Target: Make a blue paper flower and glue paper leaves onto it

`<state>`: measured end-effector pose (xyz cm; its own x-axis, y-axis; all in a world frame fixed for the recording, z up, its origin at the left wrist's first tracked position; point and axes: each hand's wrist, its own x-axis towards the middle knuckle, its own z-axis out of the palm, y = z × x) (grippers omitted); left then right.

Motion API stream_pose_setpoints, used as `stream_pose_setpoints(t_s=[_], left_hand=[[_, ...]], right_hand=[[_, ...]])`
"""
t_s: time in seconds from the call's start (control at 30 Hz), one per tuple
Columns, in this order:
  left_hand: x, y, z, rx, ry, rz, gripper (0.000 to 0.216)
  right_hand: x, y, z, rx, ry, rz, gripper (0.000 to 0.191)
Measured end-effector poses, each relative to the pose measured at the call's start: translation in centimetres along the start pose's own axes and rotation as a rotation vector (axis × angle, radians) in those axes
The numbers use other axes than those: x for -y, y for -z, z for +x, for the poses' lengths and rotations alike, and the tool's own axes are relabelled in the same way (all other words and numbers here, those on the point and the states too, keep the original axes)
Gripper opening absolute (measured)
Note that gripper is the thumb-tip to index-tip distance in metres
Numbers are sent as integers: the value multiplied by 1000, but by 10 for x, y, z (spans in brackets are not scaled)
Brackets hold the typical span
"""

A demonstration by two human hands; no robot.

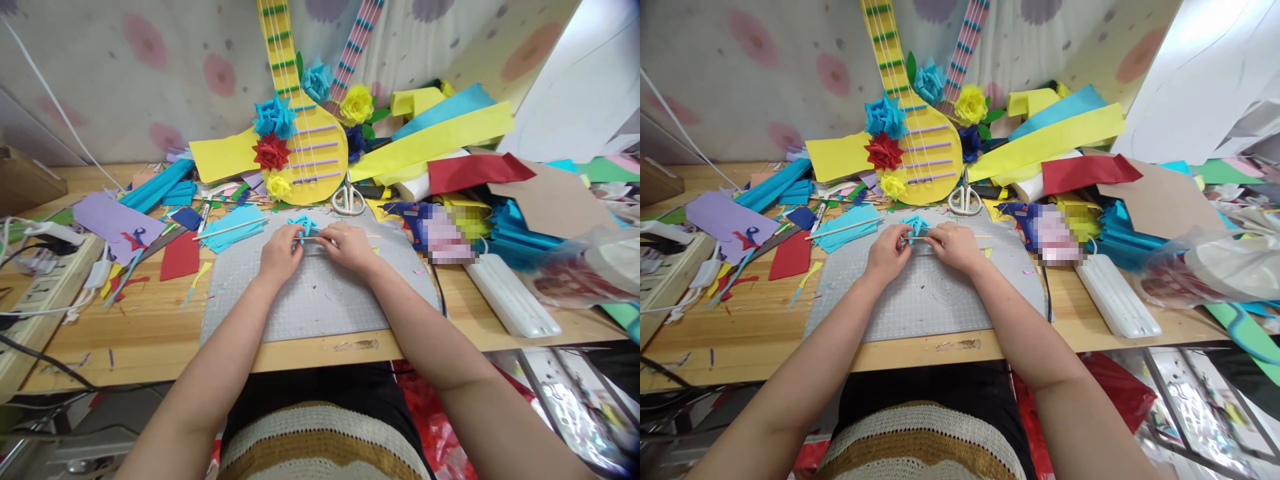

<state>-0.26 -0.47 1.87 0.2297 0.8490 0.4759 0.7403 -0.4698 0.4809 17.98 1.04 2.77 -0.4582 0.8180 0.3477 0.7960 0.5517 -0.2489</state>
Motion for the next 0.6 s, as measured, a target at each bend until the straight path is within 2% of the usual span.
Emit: stream_pose_setpoints(t_s=[0.27,0.6], left_hand=[[-2,0,-1,-68,36,45,23],[-6,0,-4,-83,13,84,15]], right_hand=[[1,2,0,-29,-46,7,29],[11,3,-2,-30,-84,28,31]])
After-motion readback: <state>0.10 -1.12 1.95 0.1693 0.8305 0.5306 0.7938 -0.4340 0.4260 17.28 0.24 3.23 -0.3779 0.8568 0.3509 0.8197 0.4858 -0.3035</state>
